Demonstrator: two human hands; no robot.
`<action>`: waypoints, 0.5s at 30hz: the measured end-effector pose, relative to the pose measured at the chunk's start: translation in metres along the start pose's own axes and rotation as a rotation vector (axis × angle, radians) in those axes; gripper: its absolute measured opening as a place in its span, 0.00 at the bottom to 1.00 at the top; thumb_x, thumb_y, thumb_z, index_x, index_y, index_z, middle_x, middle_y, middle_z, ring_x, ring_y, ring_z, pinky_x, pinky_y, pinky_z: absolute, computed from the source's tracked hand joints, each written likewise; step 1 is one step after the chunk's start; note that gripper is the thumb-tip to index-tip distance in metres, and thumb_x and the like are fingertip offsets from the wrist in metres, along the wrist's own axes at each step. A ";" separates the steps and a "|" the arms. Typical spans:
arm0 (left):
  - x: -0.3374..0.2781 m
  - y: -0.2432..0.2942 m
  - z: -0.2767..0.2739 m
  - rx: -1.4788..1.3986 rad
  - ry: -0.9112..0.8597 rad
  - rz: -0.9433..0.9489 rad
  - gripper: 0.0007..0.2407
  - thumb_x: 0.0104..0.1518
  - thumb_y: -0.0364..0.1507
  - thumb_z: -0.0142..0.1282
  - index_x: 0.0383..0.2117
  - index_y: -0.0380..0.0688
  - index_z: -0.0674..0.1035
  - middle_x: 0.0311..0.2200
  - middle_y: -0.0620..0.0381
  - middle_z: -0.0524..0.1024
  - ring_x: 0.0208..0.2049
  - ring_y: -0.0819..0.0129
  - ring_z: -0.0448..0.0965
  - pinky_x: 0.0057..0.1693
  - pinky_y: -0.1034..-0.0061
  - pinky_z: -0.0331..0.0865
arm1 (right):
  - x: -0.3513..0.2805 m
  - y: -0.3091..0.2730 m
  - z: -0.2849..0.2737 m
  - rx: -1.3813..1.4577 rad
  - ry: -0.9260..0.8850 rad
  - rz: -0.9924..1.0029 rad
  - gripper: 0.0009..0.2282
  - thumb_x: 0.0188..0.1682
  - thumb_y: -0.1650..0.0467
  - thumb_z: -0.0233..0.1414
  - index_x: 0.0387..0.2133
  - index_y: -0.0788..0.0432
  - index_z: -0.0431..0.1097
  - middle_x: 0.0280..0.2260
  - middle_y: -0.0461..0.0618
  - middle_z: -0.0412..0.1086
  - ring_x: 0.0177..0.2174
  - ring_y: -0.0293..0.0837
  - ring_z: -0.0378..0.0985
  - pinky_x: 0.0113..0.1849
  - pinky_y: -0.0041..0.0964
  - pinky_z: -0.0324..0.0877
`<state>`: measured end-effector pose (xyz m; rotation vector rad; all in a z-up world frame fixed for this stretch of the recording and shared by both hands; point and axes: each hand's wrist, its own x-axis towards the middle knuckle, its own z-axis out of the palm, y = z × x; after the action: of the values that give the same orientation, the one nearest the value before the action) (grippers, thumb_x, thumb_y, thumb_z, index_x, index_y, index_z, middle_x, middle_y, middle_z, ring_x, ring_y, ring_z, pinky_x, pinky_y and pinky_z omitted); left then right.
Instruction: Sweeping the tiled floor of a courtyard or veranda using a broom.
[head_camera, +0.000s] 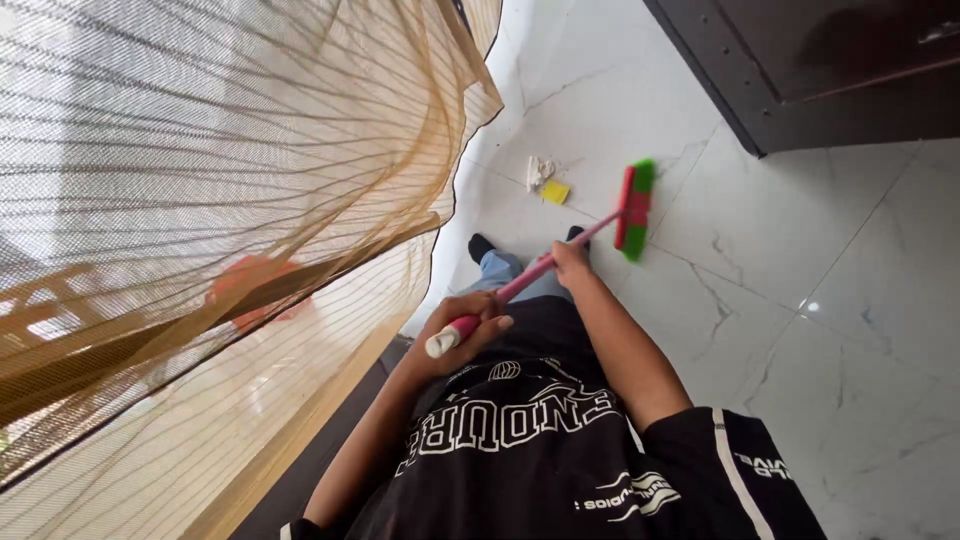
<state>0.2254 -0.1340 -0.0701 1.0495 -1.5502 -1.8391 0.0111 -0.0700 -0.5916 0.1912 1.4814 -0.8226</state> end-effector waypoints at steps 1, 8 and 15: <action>-0.011 0.008 -0.009 -0.005 0.000 -0.002 0.14 0.62 0.24 0.59 0.20 0.37 0.67 0.21 0.54 0.67 0.27 0.66 0.68 0.51 0.70 0.69 | -0.011 0.009 0.021 -0.003 0.005 0.003 0.13 0.46 0.77 0.46 0.45 0.68 0.58 0.26 0.60 0.68 0.22 0.54 0.76 0.27 0.49 0.77; -0.047 0.058 -0.048 0.337 0.067 0.032 0.13 0.59 0.21 0.59 0.19 0.35 0.67 0.19 0.50 0.64 0.26 0.56 0.70 0.57 0.63 0.71 | -0.082 -0.002 0.178 0.049 -0.201 0.019 0.11 0.44 0.78 0.47 0.40 0.65 0.58 0.23 0.58 0.64 0.20 0.51 0.72 0.27 0.52 0.78; -0.052 0.114 -0.082 0.358 0.219 0.137 0.11 0.60 0.24 0.57 0.21 0.34 0.70 0.22 0.52 0.70 0.28 0.56 0.73 0.63 0.58 0.71 | -0.149 -0.042 0.250 0.120 -0.224 -0.116 0.09 0.44 0.78 0.49 0.36 0.66 0.58 0.25 0.56 0.64 0.20 0.51 0.72 0.25 0.51 0.78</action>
<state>0.3112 -0.1652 0.0488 1.2206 -1.8048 -1.3348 0.2043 -0.1926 -0.4066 0.0990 1.2422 -0.9945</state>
